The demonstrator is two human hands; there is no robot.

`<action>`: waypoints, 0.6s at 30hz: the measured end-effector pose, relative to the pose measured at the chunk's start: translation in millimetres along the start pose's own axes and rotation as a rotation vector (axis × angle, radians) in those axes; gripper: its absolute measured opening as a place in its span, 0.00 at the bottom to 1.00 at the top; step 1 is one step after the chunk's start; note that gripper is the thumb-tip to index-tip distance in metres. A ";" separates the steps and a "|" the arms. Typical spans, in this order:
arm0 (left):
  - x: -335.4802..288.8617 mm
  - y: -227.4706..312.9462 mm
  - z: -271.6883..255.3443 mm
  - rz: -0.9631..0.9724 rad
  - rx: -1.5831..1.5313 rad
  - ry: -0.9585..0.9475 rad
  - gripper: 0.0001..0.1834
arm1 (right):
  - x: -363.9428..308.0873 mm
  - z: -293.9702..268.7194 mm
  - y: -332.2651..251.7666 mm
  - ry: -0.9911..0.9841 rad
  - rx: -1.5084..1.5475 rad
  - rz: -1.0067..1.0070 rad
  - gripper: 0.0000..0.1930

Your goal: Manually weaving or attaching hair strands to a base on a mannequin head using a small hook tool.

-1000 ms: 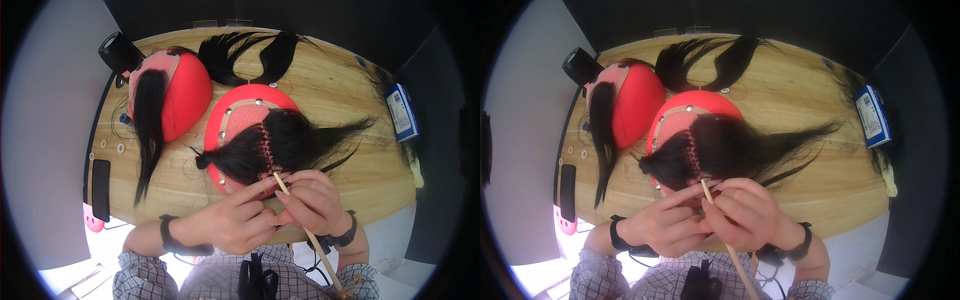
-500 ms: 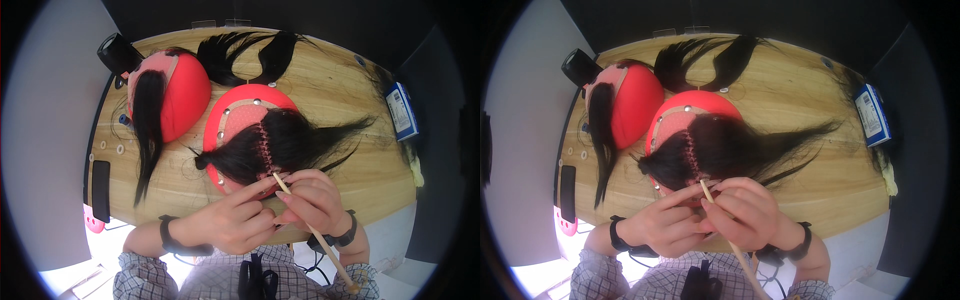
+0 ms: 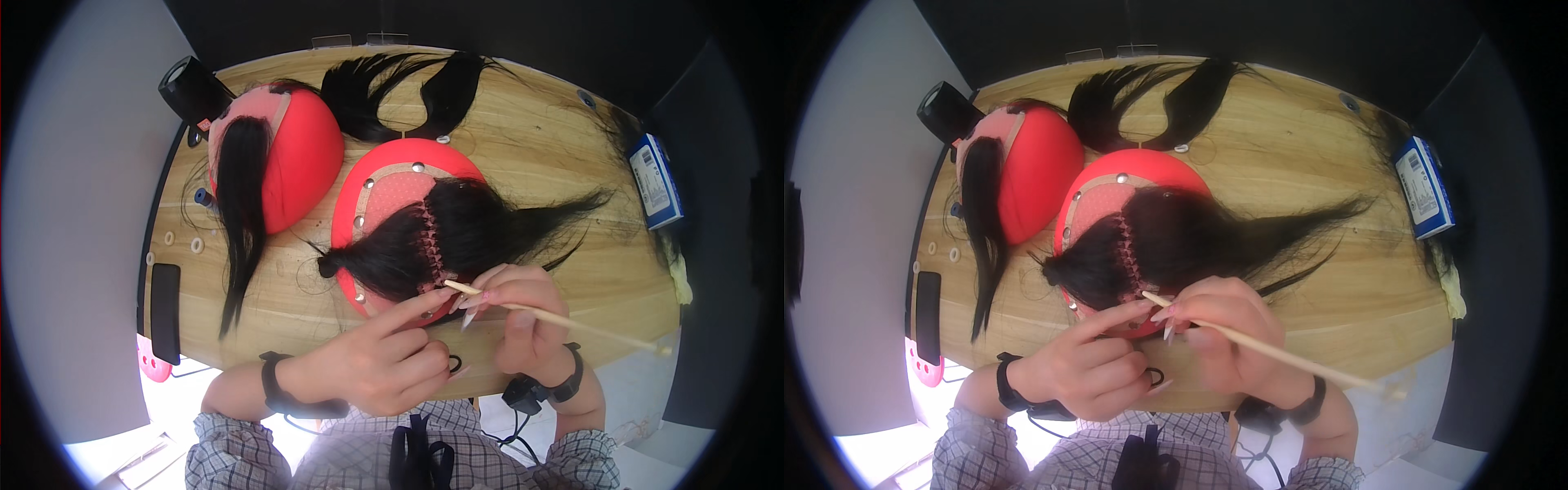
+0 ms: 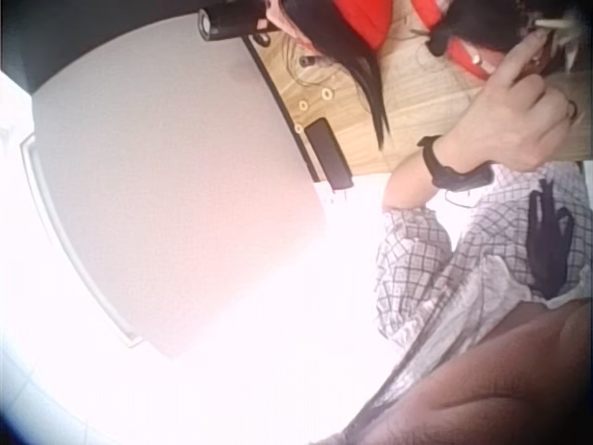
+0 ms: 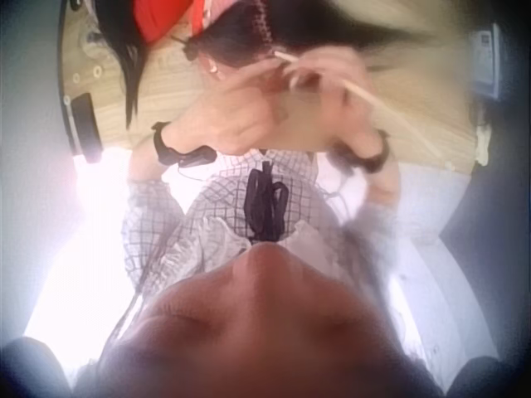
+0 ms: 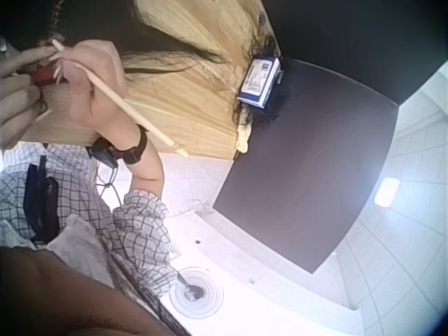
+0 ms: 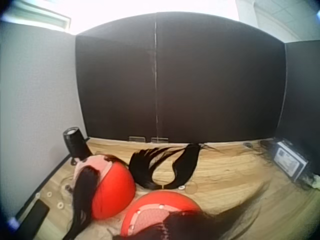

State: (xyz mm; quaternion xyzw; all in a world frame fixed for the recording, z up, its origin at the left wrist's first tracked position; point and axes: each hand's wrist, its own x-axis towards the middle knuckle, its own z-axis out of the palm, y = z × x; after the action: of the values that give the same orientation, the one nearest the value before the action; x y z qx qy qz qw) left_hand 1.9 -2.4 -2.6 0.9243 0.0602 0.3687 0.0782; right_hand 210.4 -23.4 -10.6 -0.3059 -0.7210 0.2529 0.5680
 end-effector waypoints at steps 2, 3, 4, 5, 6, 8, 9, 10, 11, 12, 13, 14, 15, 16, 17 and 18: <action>1.3 0.2 -2.1 -0.009 0.014 -0.017 0.07 | -1.9 -2.3 -0.6 0.015 0.027 0.104 0.08; 1.5 0.3 -2.2 -0.008 0.015 -0.019 0.07 | -1.1 -0.4 -1.4 0.016 0.028 0.103 0.08; 1.7 0.5 -1.9 -0.005 0.018 0.031 0.08 | 0.3 3.2 -2.3 0.063 0.096 0.133 0.10; 1.8 0.4 -1.6 -0.002 0.022 0.082 0.08 | 1.1 5.0 -2.7 0.110 0.164 0.162 0.12; 2.0 -0.1 -3.5 0.001 0.023 0.079 0.08 | 1.8 4.9 -3.1 0.114 0.165 0.159 0.12; 1.4 -1.8 -8.5 0.054 0.108 0.111 0.09 | 3.4 4.2 -3.2 0.095 0.194 0.134 0.12; 1.4 -1.9 -9.4 0.058 0.111 0.107 0.09 | 2.7 3.6 -3.3 0.098 0.195 0.129 0.12; 1.1 -1.7 -10.0 0.039 0.175 0.127 0.09 | 1.2 2.8 -3.7 0.089 0.180 0.133 0.12; 1.1 -1.8 -11.0 0.020 0.240 0.147 0.09 | 0.8 2.5 -4.2 0.081 0.165 0.138 0.11; 0.6 -3.3 -11.4 0.022 0.239 0.144 0.09 | 1.2 3.2 -3.8 0.085 0.166 0.137 0.11; 0.7 -5.9 -12.4 -0.010 0.322 0.137 0.09 | 2.8 4.2 -3.4 0.088 0.187 0.130 0.11; 0.7 -8.4 -13.2 -0.042 0.404 0.130 0.10 | 4.0 4.6 -3.2 0.092 0.207 0.123 0.11; 0.5 -10.9 -13.7 -0.040 0.404 0.124 0.10 | 4.5 3.9 -3.4 0.097 0.211 0.123 0.11; 0.1 -13.5 -13.9 -0.046 0.454 0.115 0.11 | 4.9 2.4 -4.1 0.057 0.167 0.143 0.14; -0.2 -15.1 -14.0 -0.051 0.504 0.107 0.12 | 5.3 1.3 -4.9 0.017 0.123 0.163 0.17; -0.3 -15.0 -13.8 -0.049 0.504 0.102 0.12 | 5.7 0.7 -5.8 0.022 0.126 0.163 0.17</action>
State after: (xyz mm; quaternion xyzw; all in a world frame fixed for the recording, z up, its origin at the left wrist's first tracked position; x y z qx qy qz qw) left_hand -8.7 13.6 4.3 0.8931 0.1763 0.3862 -0.1488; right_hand 208.0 -23.2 -2.8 -0.3299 -0.6703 0.3397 0.5714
